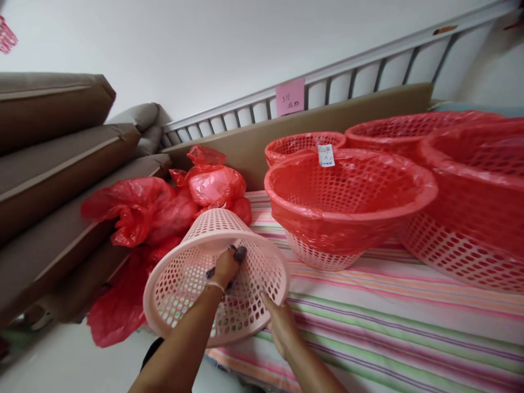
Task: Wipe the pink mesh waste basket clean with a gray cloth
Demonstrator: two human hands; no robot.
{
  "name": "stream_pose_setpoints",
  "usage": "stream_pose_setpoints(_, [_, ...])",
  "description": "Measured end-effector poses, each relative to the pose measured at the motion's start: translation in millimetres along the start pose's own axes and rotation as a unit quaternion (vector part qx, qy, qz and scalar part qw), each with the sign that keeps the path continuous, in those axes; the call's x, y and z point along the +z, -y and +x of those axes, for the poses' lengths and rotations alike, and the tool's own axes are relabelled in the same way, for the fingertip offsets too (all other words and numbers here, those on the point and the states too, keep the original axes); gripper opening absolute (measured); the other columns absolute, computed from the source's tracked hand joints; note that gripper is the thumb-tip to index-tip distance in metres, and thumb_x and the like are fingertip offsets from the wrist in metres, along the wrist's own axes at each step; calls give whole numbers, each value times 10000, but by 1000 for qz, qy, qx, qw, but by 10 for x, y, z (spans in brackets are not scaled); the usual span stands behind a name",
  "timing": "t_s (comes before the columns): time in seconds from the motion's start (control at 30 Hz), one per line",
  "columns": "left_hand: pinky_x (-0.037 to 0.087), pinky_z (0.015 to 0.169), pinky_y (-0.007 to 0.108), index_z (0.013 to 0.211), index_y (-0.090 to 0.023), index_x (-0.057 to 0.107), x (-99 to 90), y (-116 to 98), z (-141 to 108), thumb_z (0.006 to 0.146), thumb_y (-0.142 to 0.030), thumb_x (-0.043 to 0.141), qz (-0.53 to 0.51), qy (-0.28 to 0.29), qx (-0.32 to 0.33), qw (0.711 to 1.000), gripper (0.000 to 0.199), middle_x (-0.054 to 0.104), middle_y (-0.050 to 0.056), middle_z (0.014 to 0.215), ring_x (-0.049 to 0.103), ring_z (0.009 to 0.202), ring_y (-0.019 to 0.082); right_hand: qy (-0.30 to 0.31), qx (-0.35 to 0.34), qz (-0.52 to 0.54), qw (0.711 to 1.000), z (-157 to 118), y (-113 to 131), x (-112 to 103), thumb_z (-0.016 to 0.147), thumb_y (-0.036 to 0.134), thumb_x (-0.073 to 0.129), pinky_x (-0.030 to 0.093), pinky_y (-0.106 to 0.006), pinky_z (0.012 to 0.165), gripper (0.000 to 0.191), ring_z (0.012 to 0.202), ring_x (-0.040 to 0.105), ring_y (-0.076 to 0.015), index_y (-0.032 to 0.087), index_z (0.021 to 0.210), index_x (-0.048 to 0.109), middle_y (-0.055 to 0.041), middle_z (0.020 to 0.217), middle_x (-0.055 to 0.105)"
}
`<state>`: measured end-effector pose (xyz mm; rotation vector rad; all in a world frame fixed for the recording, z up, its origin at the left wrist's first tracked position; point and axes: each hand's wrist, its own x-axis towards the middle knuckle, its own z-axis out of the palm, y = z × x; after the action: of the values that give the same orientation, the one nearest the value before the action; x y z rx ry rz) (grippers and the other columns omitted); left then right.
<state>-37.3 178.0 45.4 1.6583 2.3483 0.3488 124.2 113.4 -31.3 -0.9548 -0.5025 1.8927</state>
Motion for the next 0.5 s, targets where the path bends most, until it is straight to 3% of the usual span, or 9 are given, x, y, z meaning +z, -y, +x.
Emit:
stream_pose_setpoints(0.13, [442, 826, 287, 1027, -177, 659, 69, -121, -720, 790, -172, 573, -19, 36, 65, 997, 252, 704, 87, 1054, 630, 997, 225, 31, 25, 24, 999, -144, 104, 54, 573, 438, 806, 532, -387, 794, 676, 927, 673, -279, 167, 1151, 584, -91, 956, 730])
stream_pose_setpoints(0.23, [442, 803, 262, 979, -185, 675, 75, -147, -1126, 748, -185, 573, -25, 50, 103, 993, 252, 713, 73, 1019, 634, 966, 220, 31, 8, -16, 999, -205, 188, 79, 595, 505, 775, 535, -364, 772, 652, 928, 671, -274, 168, 1127, 609, -88, 946, 731])
stream_pose_setpoints(0.33, [441, 837, 286, 1008, -161, 672, 55, -144, -1281, 733, -169, 546, -17, 54, 120, 991, 302, 695, 102, 1039, 620, 987, 238, 46, -37, -78, 995, -178, 392, 45, 646, 567, 715, 539, -339, 713, 624, 889, 679, -272, 156, 1106, 624, -94, 917, 733])
stream_pose_setpoints(0.43, [438, 857, 331, 984, -147, 684, 42, -144, -1302, 685, -114, 540, -2, 72, 131, 989, 333, 681, 129, 1037, 609, 993, 271, 13, -112, -158, 981, -90, 648, -52, 609, 533, 745, 528, -321, 658, 596, 783, 687, -268, 138, 1044, 643, -78, 812, 734])
stream_pose_setpoints(0.5, [432, 872, 346, 960, -160, 691, 32, -139, -1270, 665, -87, 550, 2, 94, 127, 987, 335, 679, 123, 1045, 603, 1008, 281, 4, -111, -181, 977, -48, 737, -111, 590, 507, 753, 519, -324, 624, 580, 712, 682, -265, 123, 1012, 648, -72, 745, 726])
